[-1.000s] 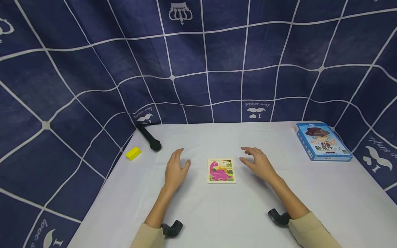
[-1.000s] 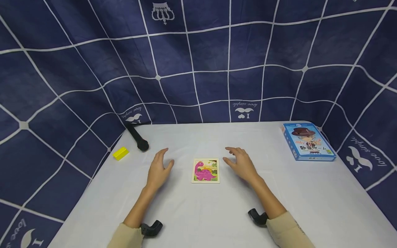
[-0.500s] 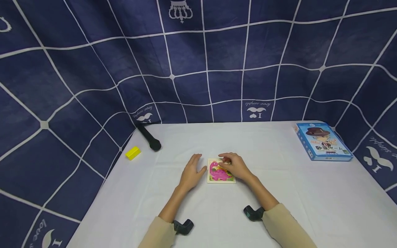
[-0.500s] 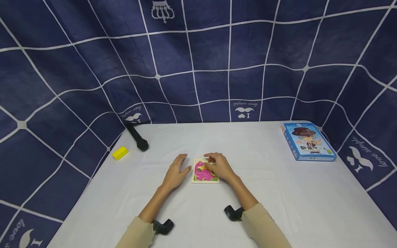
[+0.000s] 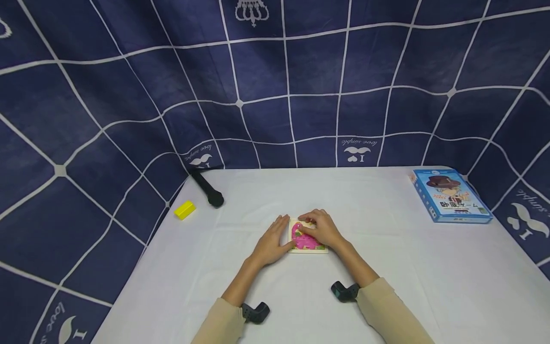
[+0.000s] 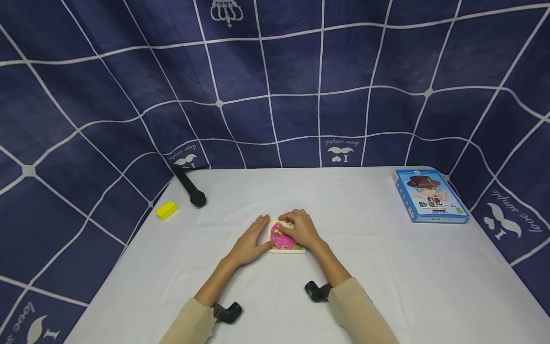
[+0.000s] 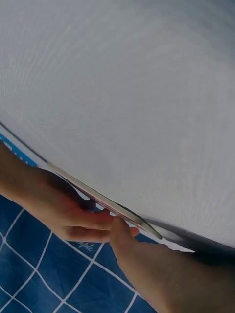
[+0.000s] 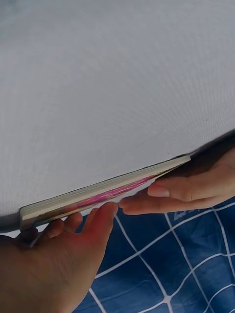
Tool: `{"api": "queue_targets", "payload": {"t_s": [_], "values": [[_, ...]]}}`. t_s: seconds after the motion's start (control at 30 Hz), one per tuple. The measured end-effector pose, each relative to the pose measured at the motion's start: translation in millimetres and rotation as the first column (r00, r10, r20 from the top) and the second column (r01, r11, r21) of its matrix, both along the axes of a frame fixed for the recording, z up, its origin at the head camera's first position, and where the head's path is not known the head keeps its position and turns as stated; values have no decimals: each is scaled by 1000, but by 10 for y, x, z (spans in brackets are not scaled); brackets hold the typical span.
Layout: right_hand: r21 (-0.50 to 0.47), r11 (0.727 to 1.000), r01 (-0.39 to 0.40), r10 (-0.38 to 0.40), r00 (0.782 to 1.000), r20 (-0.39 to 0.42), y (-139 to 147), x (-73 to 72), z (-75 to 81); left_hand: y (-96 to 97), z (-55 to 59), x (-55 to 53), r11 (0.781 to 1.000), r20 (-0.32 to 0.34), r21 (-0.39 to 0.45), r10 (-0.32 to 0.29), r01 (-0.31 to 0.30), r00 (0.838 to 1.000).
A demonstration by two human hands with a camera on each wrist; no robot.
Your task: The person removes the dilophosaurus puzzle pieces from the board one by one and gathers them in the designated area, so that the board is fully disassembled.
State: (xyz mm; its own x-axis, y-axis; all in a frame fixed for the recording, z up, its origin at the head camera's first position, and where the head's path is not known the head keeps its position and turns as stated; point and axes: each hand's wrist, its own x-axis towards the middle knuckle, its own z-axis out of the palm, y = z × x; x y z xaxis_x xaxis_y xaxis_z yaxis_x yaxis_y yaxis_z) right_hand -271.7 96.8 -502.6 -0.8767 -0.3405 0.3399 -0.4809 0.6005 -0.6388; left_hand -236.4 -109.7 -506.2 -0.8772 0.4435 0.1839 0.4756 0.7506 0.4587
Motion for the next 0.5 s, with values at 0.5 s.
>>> {"api": "queue_targets", "payload": {"t_s": [0.5], "values": [[59, 998, -4, 4, 1000, 3, -1, -10, 8, -22, -5, 25, 994, -54, -99, -44, 38, 998]]}}
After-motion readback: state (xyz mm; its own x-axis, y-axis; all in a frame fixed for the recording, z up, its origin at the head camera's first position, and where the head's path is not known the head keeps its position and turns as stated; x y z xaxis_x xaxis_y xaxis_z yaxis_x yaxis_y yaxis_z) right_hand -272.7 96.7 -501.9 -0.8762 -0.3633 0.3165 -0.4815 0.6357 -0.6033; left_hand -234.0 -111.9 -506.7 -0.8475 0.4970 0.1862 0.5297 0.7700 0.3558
